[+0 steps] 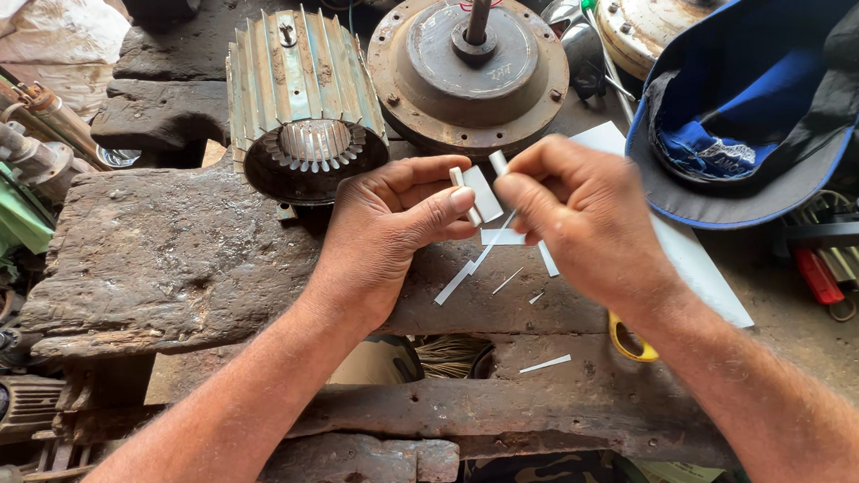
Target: The person handles small white plastic strips and a motor stator on a cluttered workbench. They pick up and fold the strips, then place them into slots on the stator. A blue cap is moved aside to access the workspace.
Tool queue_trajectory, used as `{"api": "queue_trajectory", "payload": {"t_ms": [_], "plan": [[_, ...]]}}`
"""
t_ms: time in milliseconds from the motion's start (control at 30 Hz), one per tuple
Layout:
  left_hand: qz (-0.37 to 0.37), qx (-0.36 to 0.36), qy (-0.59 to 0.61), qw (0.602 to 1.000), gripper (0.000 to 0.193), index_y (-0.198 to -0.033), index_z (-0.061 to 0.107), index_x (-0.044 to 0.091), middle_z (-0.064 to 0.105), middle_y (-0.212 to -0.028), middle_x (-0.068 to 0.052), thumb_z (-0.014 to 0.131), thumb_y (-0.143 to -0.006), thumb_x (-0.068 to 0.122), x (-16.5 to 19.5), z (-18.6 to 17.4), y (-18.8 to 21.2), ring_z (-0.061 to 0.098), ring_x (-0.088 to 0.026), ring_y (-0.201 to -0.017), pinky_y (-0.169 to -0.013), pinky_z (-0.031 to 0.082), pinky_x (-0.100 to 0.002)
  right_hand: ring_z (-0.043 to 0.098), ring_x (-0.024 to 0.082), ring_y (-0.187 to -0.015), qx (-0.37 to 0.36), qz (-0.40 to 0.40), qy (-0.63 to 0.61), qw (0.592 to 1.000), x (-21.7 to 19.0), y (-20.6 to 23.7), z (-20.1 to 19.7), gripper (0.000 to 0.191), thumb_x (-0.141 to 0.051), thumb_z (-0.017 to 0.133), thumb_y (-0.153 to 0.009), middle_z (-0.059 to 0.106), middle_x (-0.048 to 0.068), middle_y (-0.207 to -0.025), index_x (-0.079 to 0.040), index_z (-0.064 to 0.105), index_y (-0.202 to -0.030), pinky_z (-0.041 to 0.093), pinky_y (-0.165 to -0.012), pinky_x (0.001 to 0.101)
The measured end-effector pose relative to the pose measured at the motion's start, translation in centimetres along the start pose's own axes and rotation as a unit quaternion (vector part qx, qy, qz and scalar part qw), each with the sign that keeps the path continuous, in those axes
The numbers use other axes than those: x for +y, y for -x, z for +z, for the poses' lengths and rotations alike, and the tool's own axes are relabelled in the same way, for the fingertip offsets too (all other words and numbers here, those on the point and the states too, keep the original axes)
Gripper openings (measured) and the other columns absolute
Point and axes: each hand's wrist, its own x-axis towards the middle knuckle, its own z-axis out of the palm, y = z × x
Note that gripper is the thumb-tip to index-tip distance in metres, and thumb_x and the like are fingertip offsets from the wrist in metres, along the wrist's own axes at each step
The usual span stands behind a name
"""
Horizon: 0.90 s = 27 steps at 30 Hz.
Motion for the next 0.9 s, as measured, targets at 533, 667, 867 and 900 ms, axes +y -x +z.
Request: {"api": "queue_trajectory", "payload": {"t_ms": [533,667,867,900], "plan": [[0.006,0.019,-0.061,0.998,0.04,-0.126,0.068,-0.002,0.078,-0.106,-0.01,0.075,-0.09,0.016,-0.2,0.3,-0.1,0.075,-0.012,-0.093,-0.082,0.066,-0.028,0.075,0.019,-0.074,-0.086,-0.03,0.257,0.962,-0.6,-0.2,-2.2,0.023,-0.026,0.078,-0.088,0.075,0.006,-0.091,-0.01,0.078,-0.104,0.062,-0.067,0.0333],[0.007,0.028,-0.074,0.997,0.04,-0.125,0.07,-0.002,0.079,-0.105,-0.011,0.076,-0.09,0.016,-0.1,0.4,-0.1,0.074,-0.011,-0.09,-0.081,0.065,-0.027,0.068,0.032,-0.082,-0.11,-0.084,0.318,0.938,-0.8,0.2,-0.8,0.035,-0.029,0.082,-0.077,0.068,0.013,-0.093,-0.005,0.074,-0.102,0.055,-0.072,0.044],[0.006,0.03,-0.088,0.996,0.039,-0.124,0.07,-0.002,0.079,-0.103,-0.01,0.076,-0.09,0.015,0.2,0.7,0.0,0.075,-0.011,-0.088,-0.08,0.065,-0.027,0.067,0.03,-0.094,-0.142,-0.007,0.313,0.939,-1.5,0.3,-0.4,0.02,-0.024,0.074,-0.083,0.068,0.01,-0.091,-0.007,0.071,-0.093,0.052,-0.082,0.0442],[0.006,0.031,-0.088,0.996,0.039,-0.124,0.07,-0.002,0.079,-0.103,-0.01,0.076,-0.089,0.015,0.2,0.7,0.0,0.075,-0.011,-0.088,-0.08,0.065,-0.027,0.067,0.03,-0.095,-0.15,-0.004,0.324,0.934,-1.7,0.3,-0.5,0.018,-0.023,0.074,-0.083,0.068,0.01,-0.092,-0.008,0.071,-0.092,0.052,-0.083,0.0443]]}}
